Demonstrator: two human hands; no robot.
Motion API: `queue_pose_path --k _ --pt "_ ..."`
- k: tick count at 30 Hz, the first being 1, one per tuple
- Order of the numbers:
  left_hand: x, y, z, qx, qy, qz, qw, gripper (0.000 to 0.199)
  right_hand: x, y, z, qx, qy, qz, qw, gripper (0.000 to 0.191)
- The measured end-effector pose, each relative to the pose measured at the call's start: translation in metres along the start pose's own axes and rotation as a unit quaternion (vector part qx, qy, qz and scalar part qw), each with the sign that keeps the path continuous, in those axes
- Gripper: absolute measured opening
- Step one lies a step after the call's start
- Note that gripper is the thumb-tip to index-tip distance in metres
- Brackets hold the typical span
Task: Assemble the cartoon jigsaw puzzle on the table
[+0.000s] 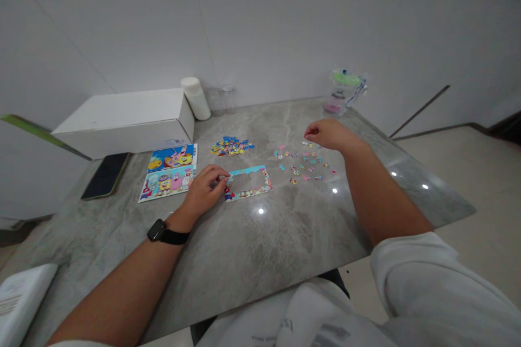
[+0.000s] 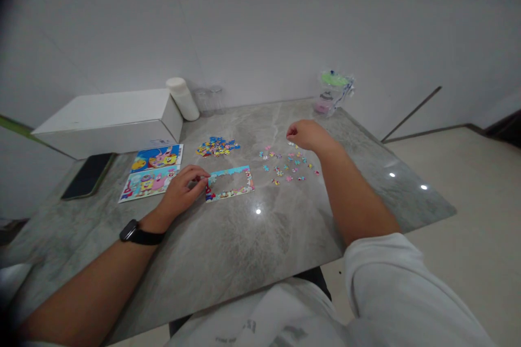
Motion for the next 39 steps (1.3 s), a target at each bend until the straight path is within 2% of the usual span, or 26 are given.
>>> queue_pose_path --k 6,10,14,17,20,23,28,34,39 --pt "-0.001 0.001 -0.001 0.006 0.002 -0.003 1.0 0.019 -0.033 0.029 0.022 0.009 -0.025 0.035 0.999 0.018" --pt "-0.001 0.003 -0.001 0.024 0.0 0.007 1.0 0.019 -0.051 0.033 0.041 0.069 -0.021 0.03 0.997 0.018" --pt "-0.003 0.004 -0.002 0.033 0.004 0.016 0.999 0.019 -0.059 0.014 0.065 0.137 -0.032 -0.028 0.99 0.027" --pt "-0.005 0.0 -0.007 0.044 0.021 0.004 0.999 0.019 -0.064 -0.008 0.082 0.158 -0.066 -0.086 0.981 0.025" --pt "-0.007 -0.003 -0.012 0.055 0.037 -0.013 0.998 0.018 -0.071 -0.025 0.089 0.141 -0.069 -0.123 0.98 0.021" --pt "-0.009 -0.003 -0.014 0.061 0.05 -0.016 0.997 0.017 -0.077 -0.032 0.093 0.083 -0.061 -0.119 0.988 0.014" --pt "-0.009 0.004 -0.014 0.086 0.066 0.004 0.994 0.018 -0.081 -0.034 0.101 0.033 -0.069 -0.094 0.993 0.017" --pt "0.007 0.013 -0.033 0.138 0.08 0.037 0.987 0.018 -0.08 -0.047 0.111 0.07 -0.112 -0.132 0.982 0.012" --pt "0.017 0.033 -0.051 0.141 0.097 0.052 0.984 0.02 -0.08 -0.05 0.105 0.13 -0.092 -0.152 0.976 0.009"
Point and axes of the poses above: each hand's wrist, its own x-axis towards the middle knuckle, its own z-axis out of the palm, y = z × x, the point moved 6 cm from there along x, towards the middle knuckle, and after that the axes turned 3 degrees about x, right-handed, at the moved point
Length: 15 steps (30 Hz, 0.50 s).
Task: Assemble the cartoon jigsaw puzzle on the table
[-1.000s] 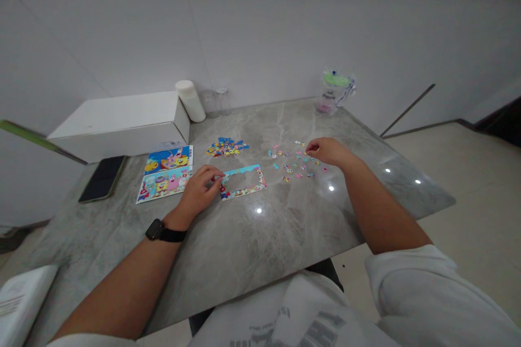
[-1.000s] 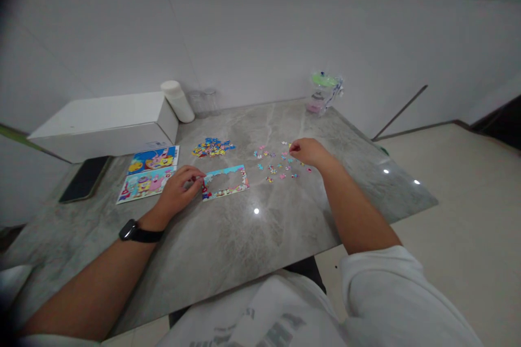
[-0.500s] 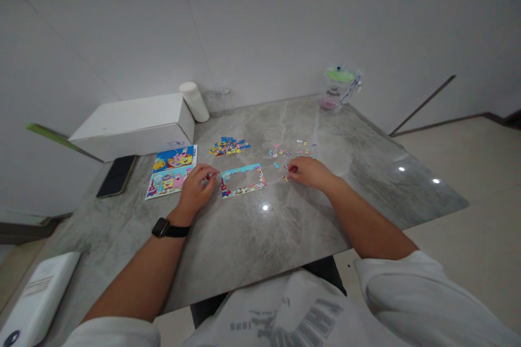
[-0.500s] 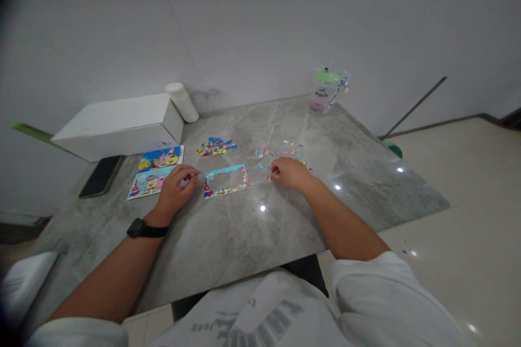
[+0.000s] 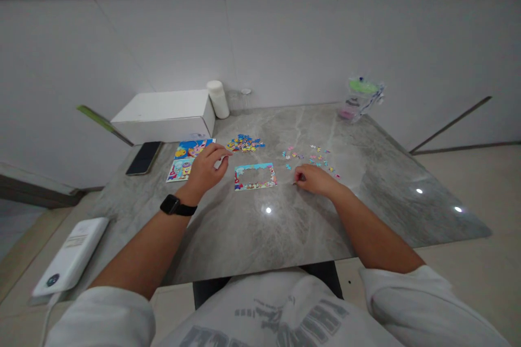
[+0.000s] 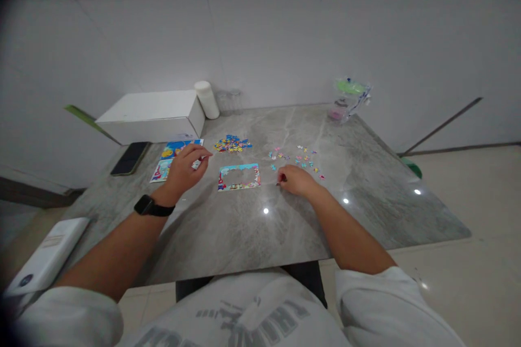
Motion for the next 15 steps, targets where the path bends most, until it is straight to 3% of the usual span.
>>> queue_pose_path --k 5,8,11,15 --pt "0.0 0.026 0.012 -0.067 -0.018 -0.02 0.997 0.02 0.015 -0.021 -0.018 0.176 0.01 -0.026 0.984 0.01" --pt "-0.004 0.037 0.023 -0.077 0.023 -0.046 0.996 0.014 0.035 -0.051 -0.023 0.248 0.019 -0.071 0.966 0.02" --pt "-0.011 0.039 0.036 -0.088 0.04 -0.082 0.992 0.014 0.055 -0.078 -0.013 0.317 0.043 -0.1 0.942 0.025" --pt "-0.022 0.034 0.049 -0.125 0.028 -0.092 0.988 0.013 0.072 -0.094 0.018 0.35 0.058 -0.107 0.929 0.028"
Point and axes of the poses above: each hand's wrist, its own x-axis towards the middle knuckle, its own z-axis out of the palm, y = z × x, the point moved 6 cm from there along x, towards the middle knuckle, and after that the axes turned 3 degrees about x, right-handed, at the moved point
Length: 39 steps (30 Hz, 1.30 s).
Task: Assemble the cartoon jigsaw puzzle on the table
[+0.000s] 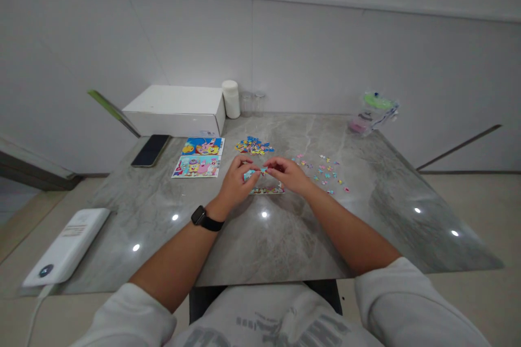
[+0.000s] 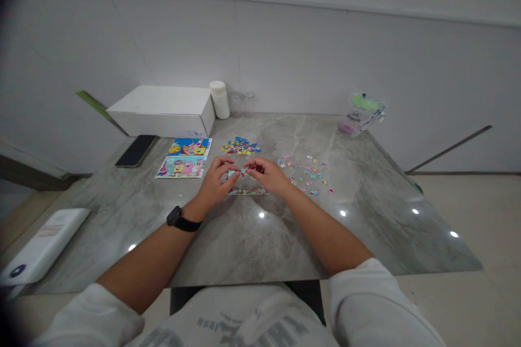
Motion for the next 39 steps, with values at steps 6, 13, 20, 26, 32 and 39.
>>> queue_pose_path --k 6,13,20,26,32,39 --pt "-0.007 -0.009 0.011 0.003 -0.029 0.005 1.0 0.007 -0.004 0.022 0.015 -0.029 0.049 -0.012 0.998 0.026" --pt "-0.01 -0.009 0.019 0.011 -0.065 -0.004 0.998 0.003 -0.014 0.01 0.017 -0.102 0.049 -0.07 0.991 0.017" --pt "-0.01 -0.009 0.017 0.013 -0.072 -0.019 0.997 0.002 -0.015 0.014 0.019 -0.093 0.056 -0.041 0.993 0.014" --pt "-0.011 -0.013 0.01 0.118 -0.112 -0.007 0.987 0.018 -0.012 0.019 0.02 -0.162 0.033 -0.023 0.986 0.006" --pt "-0.019 -0.011 0.018 0.165 -0.175 0.004 0.971 0.028 -0.013 0.017 0.029 -0.248 -0.011 -0.038 0.968 0.003" --pt "-0.02 -0.008 0.02 0.189 -0.215 -0.018 0.958 0.027 -0.014 0.018 0.033 -0.271 -0.022 -0.038 0.962 0.002"
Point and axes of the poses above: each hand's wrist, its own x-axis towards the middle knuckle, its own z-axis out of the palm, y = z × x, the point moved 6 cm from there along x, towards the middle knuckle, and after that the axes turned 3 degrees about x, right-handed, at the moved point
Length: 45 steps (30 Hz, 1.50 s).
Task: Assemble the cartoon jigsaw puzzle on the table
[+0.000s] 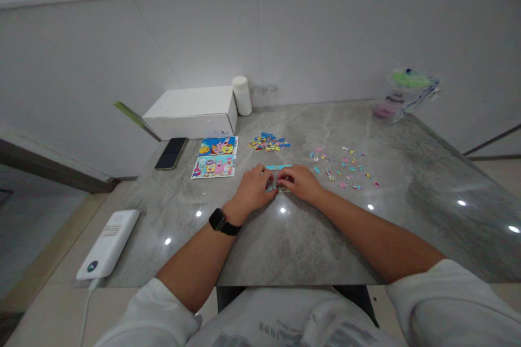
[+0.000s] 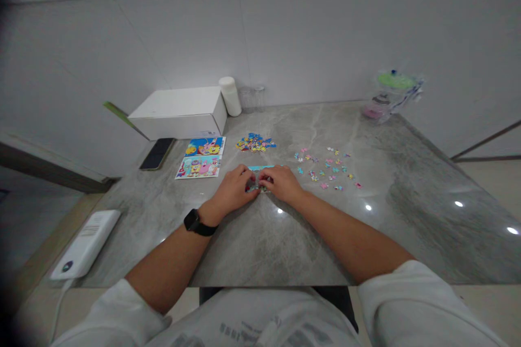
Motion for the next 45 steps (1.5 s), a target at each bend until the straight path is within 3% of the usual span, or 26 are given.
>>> queue_pose_path --k 8,19,34,45 --pt "0.0 -0.001 0.002 0.008 -0.019 -0.008 1.0 0.025 0.0 -0.002 0.002 -0.023 0.002 0.005 1.0 0.003" --pt "0.0 0.002 0.0 0.011 -0.017 -0.001 1.0 0.022 -0.001 -0.004 0.004 -0.134 0.0 -0.008 0.991 0.006" --pt "0.0 0.005 0.001 0.009 -0.034 -0.003 0.999 0.021 -0.004 -0.005 0.003 -0.143 -0.02 -0.019 0.989 0.011" --pt "-0.001 0.003 0.007 -0.01 -0.042 0.019 0.999 0.019 -0.006 -0.003 -0.008 -0.111 0.028 0.001 0.993 0.008"
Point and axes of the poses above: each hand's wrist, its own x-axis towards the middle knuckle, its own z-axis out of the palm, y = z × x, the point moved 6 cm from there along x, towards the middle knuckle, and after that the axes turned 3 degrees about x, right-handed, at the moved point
